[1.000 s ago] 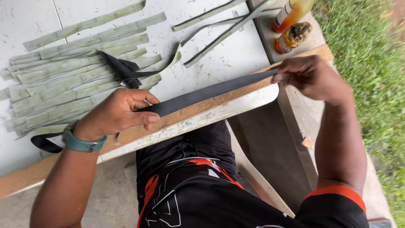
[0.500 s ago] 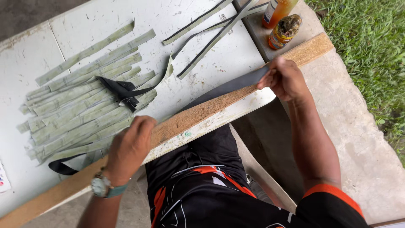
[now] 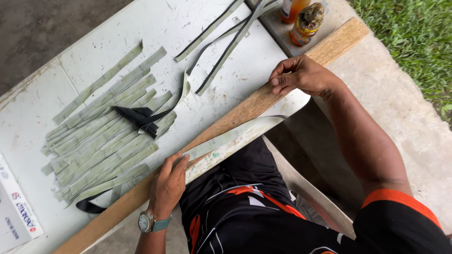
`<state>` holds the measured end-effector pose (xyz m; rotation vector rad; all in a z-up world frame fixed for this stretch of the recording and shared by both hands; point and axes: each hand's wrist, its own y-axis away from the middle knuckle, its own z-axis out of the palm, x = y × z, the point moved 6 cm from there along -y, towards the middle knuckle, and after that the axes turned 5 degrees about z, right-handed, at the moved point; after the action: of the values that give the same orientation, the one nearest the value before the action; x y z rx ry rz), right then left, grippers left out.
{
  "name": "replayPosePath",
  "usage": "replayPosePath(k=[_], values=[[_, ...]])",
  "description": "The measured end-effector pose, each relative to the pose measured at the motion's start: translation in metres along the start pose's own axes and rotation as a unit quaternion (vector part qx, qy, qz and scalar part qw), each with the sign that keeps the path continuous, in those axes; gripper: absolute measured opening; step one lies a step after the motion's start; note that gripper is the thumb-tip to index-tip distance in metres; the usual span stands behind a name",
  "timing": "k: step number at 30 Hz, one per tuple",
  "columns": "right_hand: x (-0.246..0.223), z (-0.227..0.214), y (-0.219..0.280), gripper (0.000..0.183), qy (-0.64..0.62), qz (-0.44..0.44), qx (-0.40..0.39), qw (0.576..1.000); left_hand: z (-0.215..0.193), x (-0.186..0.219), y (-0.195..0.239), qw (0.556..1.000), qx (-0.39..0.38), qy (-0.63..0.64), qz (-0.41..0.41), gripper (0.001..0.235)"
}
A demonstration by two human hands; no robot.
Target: The person repeatedly picks up long, light-colored straps from a pile on a white table. They peel a dark backing strip from each strap and place the peeled strap onto a wooden plank. The peeled backing strips are set aside on the table.
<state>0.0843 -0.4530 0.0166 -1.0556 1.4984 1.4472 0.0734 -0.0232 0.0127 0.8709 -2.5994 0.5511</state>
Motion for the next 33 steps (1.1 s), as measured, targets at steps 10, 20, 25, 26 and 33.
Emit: replayPosePath(k=[10,20,25,26,33], values=[[0.02,0.062,0.064,0.061,0.605,0.073,0.1,0.786,-0.007,0.0,-0.004,1.0,0.002,-0.01,0.005,0.027],[0.073,0.032,0.061,0.038,0.405,-0.029,0.273,0.872,-0.003,-0.001,0.004,1.0,0.022,0.007,-0.015,0.027],[0.073,0.034,0.049,0.024,0.35,-0.052,0.223,0.908,0.0,-0.007,0.001,0.999,0.028,0.03,-0.01,0.04],[0.079,0.035,0.054,0.023,0.333,-0.018,0.223,0.916,0.003,-0.007,0.007,0.998,0.021,0.045,-0.022,0.043],[0.063,0.059,0.071,0.03,0.348,-0.114,0.242,0.899,0.005,-0.009,0.012,0.997,0.05,0.063,-0.005,0.041]])
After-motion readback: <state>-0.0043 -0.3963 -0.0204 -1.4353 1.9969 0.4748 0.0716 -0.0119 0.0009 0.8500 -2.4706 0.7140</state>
